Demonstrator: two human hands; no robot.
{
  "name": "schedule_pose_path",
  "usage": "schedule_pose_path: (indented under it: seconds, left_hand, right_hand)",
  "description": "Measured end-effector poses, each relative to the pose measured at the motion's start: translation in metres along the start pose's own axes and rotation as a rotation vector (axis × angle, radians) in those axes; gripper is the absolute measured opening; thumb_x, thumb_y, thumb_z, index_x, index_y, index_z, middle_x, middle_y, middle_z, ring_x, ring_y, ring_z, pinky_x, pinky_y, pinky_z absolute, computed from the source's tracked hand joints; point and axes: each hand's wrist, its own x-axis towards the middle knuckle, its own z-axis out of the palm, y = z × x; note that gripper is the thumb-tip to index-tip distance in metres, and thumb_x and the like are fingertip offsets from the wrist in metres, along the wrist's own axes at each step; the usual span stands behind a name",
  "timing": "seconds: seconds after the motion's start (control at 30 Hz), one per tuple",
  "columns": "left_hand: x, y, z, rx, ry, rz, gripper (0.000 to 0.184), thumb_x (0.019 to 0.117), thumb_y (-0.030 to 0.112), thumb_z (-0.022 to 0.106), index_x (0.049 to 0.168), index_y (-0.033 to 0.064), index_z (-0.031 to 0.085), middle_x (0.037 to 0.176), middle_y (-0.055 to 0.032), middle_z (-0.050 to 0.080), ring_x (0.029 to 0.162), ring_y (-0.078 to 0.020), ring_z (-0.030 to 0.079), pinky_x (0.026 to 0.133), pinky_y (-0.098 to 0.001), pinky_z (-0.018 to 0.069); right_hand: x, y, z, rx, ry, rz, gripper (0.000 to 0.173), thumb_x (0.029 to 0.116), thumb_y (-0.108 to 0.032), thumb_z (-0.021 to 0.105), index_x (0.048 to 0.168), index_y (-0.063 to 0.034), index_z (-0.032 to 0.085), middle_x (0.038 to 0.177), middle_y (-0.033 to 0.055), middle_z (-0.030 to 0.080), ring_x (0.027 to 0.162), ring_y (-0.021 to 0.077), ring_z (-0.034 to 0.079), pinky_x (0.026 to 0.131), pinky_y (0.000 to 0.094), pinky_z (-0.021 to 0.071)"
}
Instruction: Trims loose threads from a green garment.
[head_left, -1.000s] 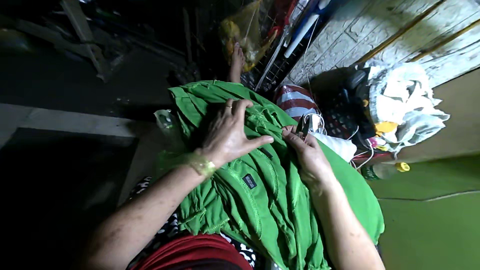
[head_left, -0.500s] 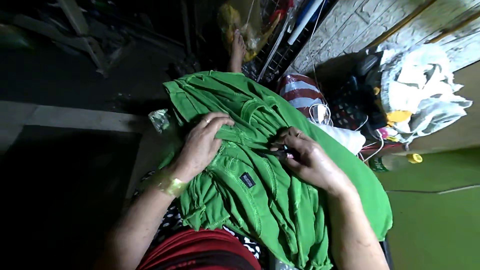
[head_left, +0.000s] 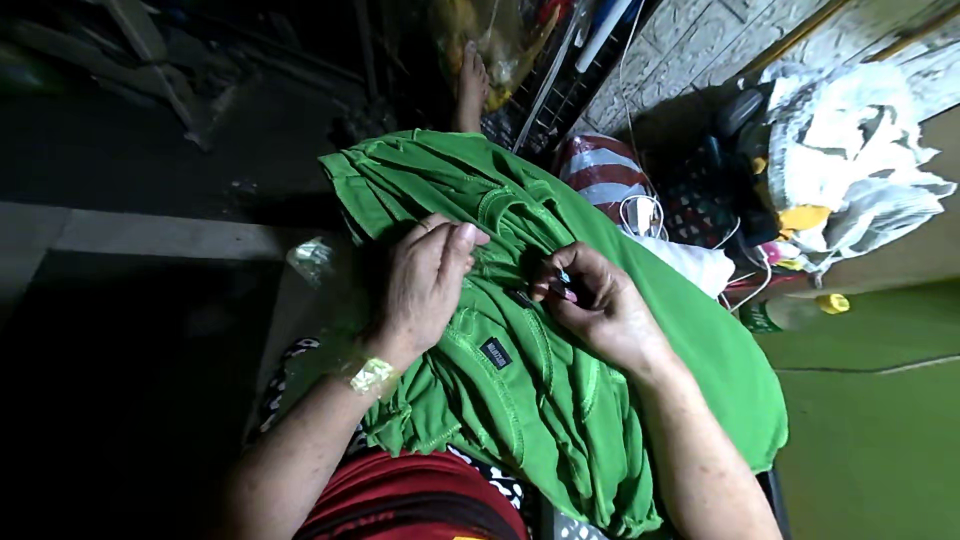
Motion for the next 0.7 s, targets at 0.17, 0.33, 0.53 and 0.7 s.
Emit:
schedule_pose_path:
  seconds: [0.17, 0.33, 0.53, 0.7]
  left_hand:
    - [-0.004, 0.003, 0.006, 0.094, -0.004, 0.04, 0.047, 0.0931, 0.042, 0.07, 0.119, 0.0028, 0.069, 0.108, -0.0154, 0.064, 0.087, -0.0194, 0.064, 0.075, -0.034, 0.0542]
    - [-0.008, -0.009, 0.014, 0.072, 0.15, 0.227, 0.011, 0.0921, 0.012, 0.073, 0.096, 0.0024, 0.079, 0.099, -0.0123, 0.07, 0.087, -0.0098, 0.067, 0.081, -0.0173, 0.0534]
    - [-0.009, -0.014, 0.002, 0.082, 0.042, 0.188, 0.016, 0.1001, 0.012, 0.062, 0.098, -0.0014, 0.071, 0.107, -0.0137, 0.068, 0.093, -0.0121, 0.066, 0.084, -0.0224, 0.0535]
    - [-0.011, -0.012, 0.003, 0.084, 0.043, 0.168, 0.017, 0.1019, 0.015, 0.06, 0.102, 0.001, 0.07, 0.106, -0.012, 0.068, 0.094, -0.0113, 0.065, 0.085, -0.0226, 0.0532]
  right_hand:
    - [-0.001, -0.004, -0.002, 0.124, 0.033, 0.113, 0.029, 0.0842, -0.007, 0.06, 0.112, -0.0053, 0.055, 0.089, -0.0035, 0.063, 0.075, -0.0002, 0.061, 0.063, 0.0152, 0.0508]
    - [-0.003, -0.006, 0.005, 0.031, 0.101, 0.127, 0.03, 0.0925, -0.011, 0.06, 0.121, -0.0035, 0.055, 0.095, -0.0018, 0.066, 0.077, -0.0005, 0.062, 0.066, 0.0155, 0.0521]
    - [-0.004, -0.004, 0.011, -0.127, 0.14, 0.03, 0.025, 0.0928, -0.006, 0.068, 0.116, -0.0004, 0.063, 0.095, 0.0033, 0.068, 0.077, 0.0002, 0.064, 0.07, 0.0154, 0.0545]
    - [-0.002, -0.006, 0.017, -0.448, 0.141, -0.094, 0.022, 0.0886, -0.007, 0.07, 0.11, -0.0016, 0.07, 0.089, 0.0079, 0.072, 0.076, 0.0188, 0.069, 0.072, 0.0407, 0.057]
